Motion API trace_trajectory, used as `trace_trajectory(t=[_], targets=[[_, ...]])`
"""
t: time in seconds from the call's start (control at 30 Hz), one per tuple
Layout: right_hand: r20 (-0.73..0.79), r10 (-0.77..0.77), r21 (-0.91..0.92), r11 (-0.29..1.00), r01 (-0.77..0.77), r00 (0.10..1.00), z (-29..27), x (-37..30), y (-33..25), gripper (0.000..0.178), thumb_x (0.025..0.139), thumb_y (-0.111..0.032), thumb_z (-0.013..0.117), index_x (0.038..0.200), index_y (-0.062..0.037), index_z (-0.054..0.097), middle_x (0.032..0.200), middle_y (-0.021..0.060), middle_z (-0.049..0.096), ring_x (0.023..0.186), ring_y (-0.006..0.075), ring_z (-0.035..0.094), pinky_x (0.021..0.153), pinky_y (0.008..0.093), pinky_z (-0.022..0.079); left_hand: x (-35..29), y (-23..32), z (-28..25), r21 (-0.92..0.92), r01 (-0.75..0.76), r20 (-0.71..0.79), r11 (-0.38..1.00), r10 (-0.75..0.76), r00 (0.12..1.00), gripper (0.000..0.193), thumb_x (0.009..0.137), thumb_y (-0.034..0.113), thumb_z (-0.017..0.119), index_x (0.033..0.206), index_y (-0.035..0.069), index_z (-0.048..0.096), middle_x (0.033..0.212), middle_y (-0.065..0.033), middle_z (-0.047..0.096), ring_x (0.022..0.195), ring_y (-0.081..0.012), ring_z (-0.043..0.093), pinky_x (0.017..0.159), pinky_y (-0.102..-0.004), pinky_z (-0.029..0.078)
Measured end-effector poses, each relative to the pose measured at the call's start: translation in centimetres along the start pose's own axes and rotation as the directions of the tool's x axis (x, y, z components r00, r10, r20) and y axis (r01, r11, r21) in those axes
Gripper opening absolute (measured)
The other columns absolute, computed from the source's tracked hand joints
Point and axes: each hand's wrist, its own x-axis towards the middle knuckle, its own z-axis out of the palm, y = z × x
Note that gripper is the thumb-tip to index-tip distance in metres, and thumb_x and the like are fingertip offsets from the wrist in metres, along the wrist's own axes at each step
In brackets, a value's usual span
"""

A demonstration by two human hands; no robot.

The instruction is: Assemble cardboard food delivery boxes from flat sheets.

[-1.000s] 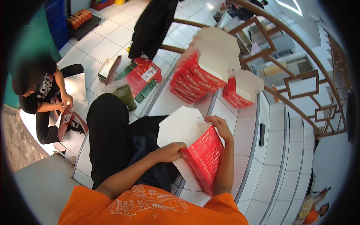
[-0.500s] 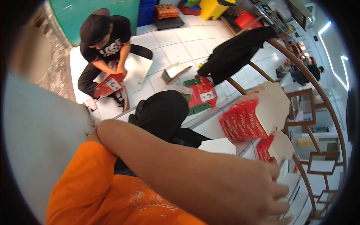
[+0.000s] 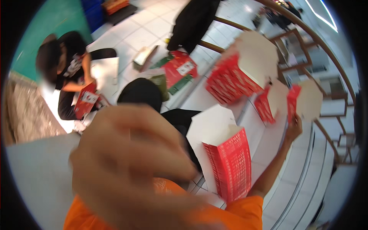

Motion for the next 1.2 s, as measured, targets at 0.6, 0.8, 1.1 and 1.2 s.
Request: trace_trajectory(t=[0.6, 0.8, 1.1, 1.2], targets=[[0.608, -0.418, 0.477, 0.872, 0.110, 0.675, -3.8, -6.7, -25.5, 0.027, 0.077, 0.007, 0.073, 0.098, -0.0086, 0.079, 0.092, 0.0061, 0.077, 0.084, 0.0239, 0.069, 0.073, 0.0350, 0.058, -21.1, 2.5, 12.2, 0.183, 0.928, 0.526, 0.326, -0.830, 0.188, 0.035, 0.078, -0.006, 0.071, 0.110, 0.008, 0.072, 0.114, -0.0157, 0.069, 0.123, -0.0330, 0.060, 0.105, -0.0446, 0.046], [0.431, 0.038, 0.490, 0.829, -0.270, 0.901, -5.0, -8.8, -21.2, 0.012, 0.086, 0.004, 0.074, 0.098, 0.0008, 0.074, 0.104, 0.0125, 0.078, 0.087, 0.0197, 0.071, 0.083, 0.0333, 0.055, -22.9, 4.2, 14.6, 0.060, 0.992, 0.612, 0.107, -0.789, 0.048, 0.041, 0.074, -0.018, 0.059, 0.110, -0.001, 0.069, 0.100, -0.0208, 0.071, 0.095, -0.0333, 0.071, 0.085, -0.0391, 0.056], [0.619, 0.236, 0.352, 0.769, -0.534, 0.749, -7.4, -15.4, -21.8, 0.025, 0.104, -0.006, 0.056, 0.126, -0.0017, 0.068, 0.130, 0.0143, 0.070, 0.122, 0.0237, 0.064, 0.103, 0.0352, 0.050, -23.6, 4.3, 15.5, 0.072, 0.996, 0.750, -0.055, -0.655, -0.090, 0.045, 0.072, -0.021, 0.052, 0.112, -0.005, 0.065, 0.103, -0.0223, 0.071, 0.091, -0.0323, 0.074, 0.082, -0.0391, 0.057], [0.661, 0.177, 0.303, 0.826, -0.475, 0.729, -7.4, -16.4, -25.2, 0.023, 0.101, -0.011, 0.062, 0.122, -0.0034, 0.068, 0.141, 0.0151, 0.063, 0.136, 0.0337, 0.056, 0.111, 0.0421, 0.045, -24.2, 4.9, 16.8, 0.082, 0.997, 0.721, 0.001, -0.690, -0.059, 0.042, 0.075, -0.021, 0.051, 0.112, -0.005, 0.063, 0.103, -0.0230, 0.070, 0.090, -0.0318, 0.073, 0.082, -0.0390, 0.057]])
